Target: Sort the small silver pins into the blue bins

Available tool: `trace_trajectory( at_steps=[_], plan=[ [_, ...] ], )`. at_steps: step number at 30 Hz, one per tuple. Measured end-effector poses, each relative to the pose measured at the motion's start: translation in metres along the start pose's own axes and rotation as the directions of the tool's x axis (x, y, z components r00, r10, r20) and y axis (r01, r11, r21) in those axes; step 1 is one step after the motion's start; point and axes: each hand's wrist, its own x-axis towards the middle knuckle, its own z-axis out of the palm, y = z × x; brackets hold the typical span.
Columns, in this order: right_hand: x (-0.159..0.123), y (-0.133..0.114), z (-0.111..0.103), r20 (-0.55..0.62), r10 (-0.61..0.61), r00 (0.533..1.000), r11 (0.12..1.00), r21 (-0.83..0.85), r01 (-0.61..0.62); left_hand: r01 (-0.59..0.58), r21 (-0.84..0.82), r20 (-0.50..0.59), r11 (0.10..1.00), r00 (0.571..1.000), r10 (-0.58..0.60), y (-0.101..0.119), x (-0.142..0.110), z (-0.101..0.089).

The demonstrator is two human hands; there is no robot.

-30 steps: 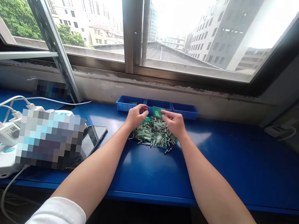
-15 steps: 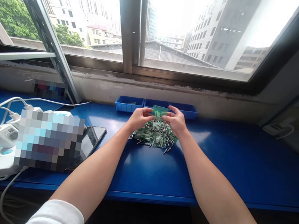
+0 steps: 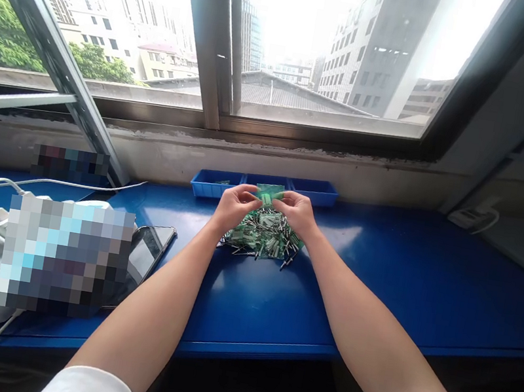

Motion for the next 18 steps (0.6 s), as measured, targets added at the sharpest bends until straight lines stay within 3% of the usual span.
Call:
trace_trajectory(
  at_steps=[5, 8, 12, 15, 18],
  plan=[
    [0.002, 0.002, 0.000, -0.046, -0.011, 0.999, 0.992, -0.129, 0.005, -0.042, 0.032, -0.023, 0.999, 0.999, 0.043, -0.001, 0.001, 0.003],
    [0.002, 0.004, -0.002, -0.101, -0.017, 0.995, 0.962, -0.272, -0.012, -0.058, 0.121, -0.140, 0.991, 0.987, 0.074, -0.007, 0.005, 0.000],
    [-0.002, 0.001, -0.003, -0.079, -0.045, 0.996, 0.892, -0.452, 0.004, 0.059, 0.280, -0.359, 0.958, 0.932, 0.048, -0.014, 0.010, -0.012],
    [-0.006, -0.002, -0.002, -0.019, -0.080, 0.997, 0.838, -0.543, 0.057, 0.163, 0.348, -0.453, 0.923, 0.891, 0.014, -0.016, 0.011, -0.024],
    [-0.007, -0.002, 0.000, 0.043, -0.098, 0.994, 0.796, -0.596, 0.104, 0.167, 0.346, -0.525, 0.923, 0.850, 0.043, -0.019, 0.013, -0.034]
  ],
)
